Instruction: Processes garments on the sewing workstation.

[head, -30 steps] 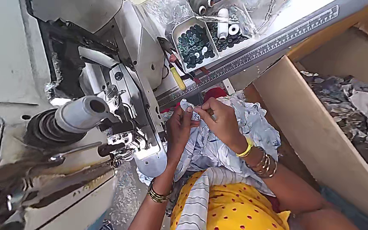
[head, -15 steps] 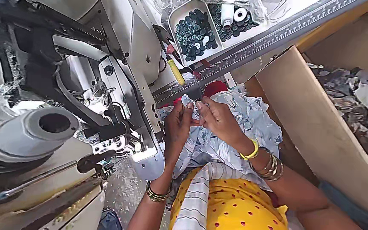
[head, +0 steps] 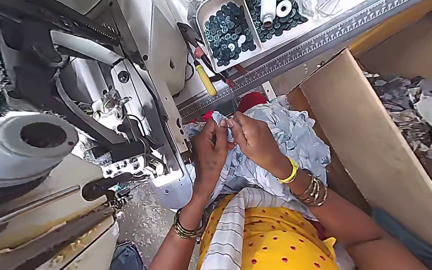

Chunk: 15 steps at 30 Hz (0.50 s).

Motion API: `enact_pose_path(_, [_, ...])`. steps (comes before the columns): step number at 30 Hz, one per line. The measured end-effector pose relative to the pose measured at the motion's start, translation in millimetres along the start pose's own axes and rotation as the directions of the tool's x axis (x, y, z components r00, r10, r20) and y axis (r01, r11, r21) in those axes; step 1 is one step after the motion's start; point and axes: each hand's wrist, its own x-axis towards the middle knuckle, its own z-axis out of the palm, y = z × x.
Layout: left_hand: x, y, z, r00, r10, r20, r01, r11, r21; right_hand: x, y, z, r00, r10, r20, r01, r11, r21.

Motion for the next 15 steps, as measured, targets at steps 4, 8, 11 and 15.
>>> enact_pose_path(4, [0.1, -5.5, 1.3, 0.996, 0.087, 0.005, -0.087, 0.994, 0.064, 1.3, 2.1, -3.3, 0.999, -0.01, 0.052, 0.01, 1.0, -0.006])
enact_pose_path(8, [-1.1, -3.9, 3.6, 0.999, 0.036, 0.022, -0.036, 0.999, 0.026, 2.7, 5.3, -10.2, 0.988, 0.001, 0.153, -0.006, 1.0, 0.029])
enact_pose_path(11, [-2.3, -7.8, 6.6, 0.999, -0.026, 0.039, 0.028, 0.998, -0.05, 2.5, 11.9, -14.5, 0.969, 0.012, 0.246, -0.037, 0.995, 0.096])
enact_pose_path(15, [-1.8, -10.6, 2.7, 0.999, -0.017, 0.036, 0.02, 0.996, -0.087, -1.0, 20.8, -14.4, 0.956, 0.014, 0.292, -0.09, 0.964, 0.25])
